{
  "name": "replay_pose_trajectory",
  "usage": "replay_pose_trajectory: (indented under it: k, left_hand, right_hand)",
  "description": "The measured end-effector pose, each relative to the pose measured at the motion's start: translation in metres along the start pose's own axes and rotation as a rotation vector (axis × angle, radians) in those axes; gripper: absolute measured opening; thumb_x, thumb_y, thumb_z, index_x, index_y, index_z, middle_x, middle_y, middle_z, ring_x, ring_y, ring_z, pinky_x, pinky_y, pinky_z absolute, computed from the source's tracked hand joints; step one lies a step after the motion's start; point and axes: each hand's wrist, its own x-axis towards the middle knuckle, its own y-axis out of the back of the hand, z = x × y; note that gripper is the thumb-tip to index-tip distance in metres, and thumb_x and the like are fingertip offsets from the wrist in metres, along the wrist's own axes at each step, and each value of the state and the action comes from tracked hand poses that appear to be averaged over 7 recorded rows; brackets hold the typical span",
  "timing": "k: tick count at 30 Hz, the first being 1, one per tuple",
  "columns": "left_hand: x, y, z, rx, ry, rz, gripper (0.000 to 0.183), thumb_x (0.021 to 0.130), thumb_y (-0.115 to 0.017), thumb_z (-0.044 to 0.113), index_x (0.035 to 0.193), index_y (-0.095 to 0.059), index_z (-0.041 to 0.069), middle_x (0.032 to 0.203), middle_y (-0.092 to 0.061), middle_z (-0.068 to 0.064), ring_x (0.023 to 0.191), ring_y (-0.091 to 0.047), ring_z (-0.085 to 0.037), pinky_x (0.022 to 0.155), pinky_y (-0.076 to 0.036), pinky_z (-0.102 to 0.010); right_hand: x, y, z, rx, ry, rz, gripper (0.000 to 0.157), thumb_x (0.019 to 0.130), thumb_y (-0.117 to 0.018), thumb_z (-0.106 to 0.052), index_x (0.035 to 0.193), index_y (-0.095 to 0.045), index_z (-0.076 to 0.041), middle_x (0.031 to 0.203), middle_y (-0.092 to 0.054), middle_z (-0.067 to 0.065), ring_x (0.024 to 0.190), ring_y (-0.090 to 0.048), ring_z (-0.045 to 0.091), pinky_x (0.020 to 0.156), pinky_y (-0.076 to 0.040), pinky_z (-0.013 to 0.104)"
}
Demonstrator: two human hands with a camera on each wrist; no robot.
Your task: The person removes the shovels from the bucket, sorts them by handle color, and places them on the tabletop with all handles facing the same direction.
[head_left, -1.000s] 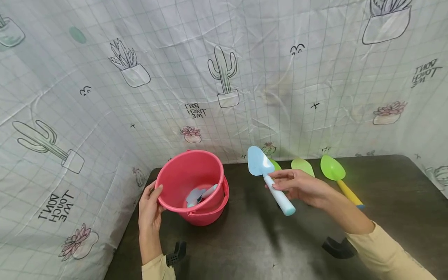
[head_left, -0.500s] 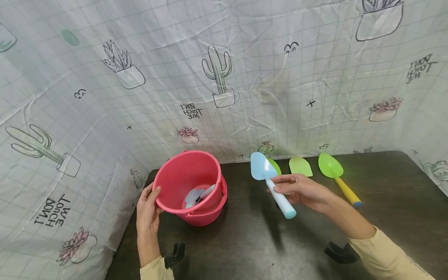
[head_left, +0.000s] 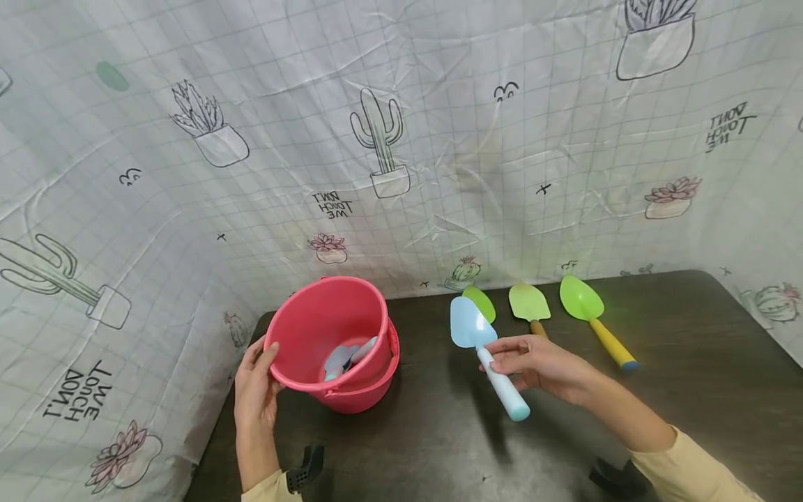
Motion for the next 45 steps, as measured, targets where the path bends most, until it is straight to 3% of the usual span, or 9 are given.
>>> replay_pose_trajectory:
  k: [20, 27, 38, 45]
  left_hand:
    - [-0.001, -0.002, -0.001, 0.008, -0.01, 0.015, 0.045, 0.104, -0.064, 0.021, 0.145, -0.049, 0.01, 0.105, -0.071, -0.003, 0.072, -0.073, -0.01, 0.063, -0.058, -0.021]
    - [-0.002, -0.002, -0.002, 0.005, -0.011, -0.004, 0.051, 0.104, -0.065, 0.022, 0.148, -0.045, 0.007, 0.102, -0.071, -0.001, 0.071, -0.073, -0.009, 0.063, -0.058, -0.022]
    - [0.0, -0.002, -0.002, 0.019, 0.002, 0.024, 0.042, 0.104, -0.064, 0.022, 0.143, -0.05, 0.012, 0.107, -0.069, -0.003, 0.077, -0.073, -0.011, 0.067, -0.06, -0.025]
    - [-0.003, -0.003, -0.001, 0.022, 0.003, 0.018, 0.049, 0.103, -0.065, 0.022, 0.147, -0.046, 0.009, 0.108, -0.071, 0.0, 0.08, -0.074, -0.012, 0.069, -0.06, -0.026]
  right_hand:
    - [-0.016, 0.005, 0.028, -0.014, -0.062, 0.041, 0.052, 0.098, -0.068, -0.01, 0.14, -0.049, 0.015, 0.114, -0.073, 0.007, 0.103, -0.069, 0.018, 0.085, -0.058, 0.041]
    - [-0.024, 0.006, 0.036, -0.049, -0.084, 0.064, 0.052, 0.098, -0.07, -0.011, 0.137, -0.05, 0.016, 0.113, -0.072, 0.008, 0.102, -0.069, 0.017, 0.084, -0.059, 0.042]
    - [-0.036, 0.006, 0.049, -0.118, -0.127, 0.101, 0.048, 0.096, -0.072, -0.012, 0.131, -0.055, 0.016, 0.106, -0.072, 0.006, 0.089, -0.067, 0.015, 0.074, -0.058, 0.034]
    - [-0.041, 0.004, 0.058, -0.127, -0.123, 0.081, 0.043, 0.094, -0.073, -0.011, 0.125, -0.059, 0.015, 0.101, -0.072, 0.006, 0.086, -0.066, 0.016, 0.071, -0.058, 0.032]
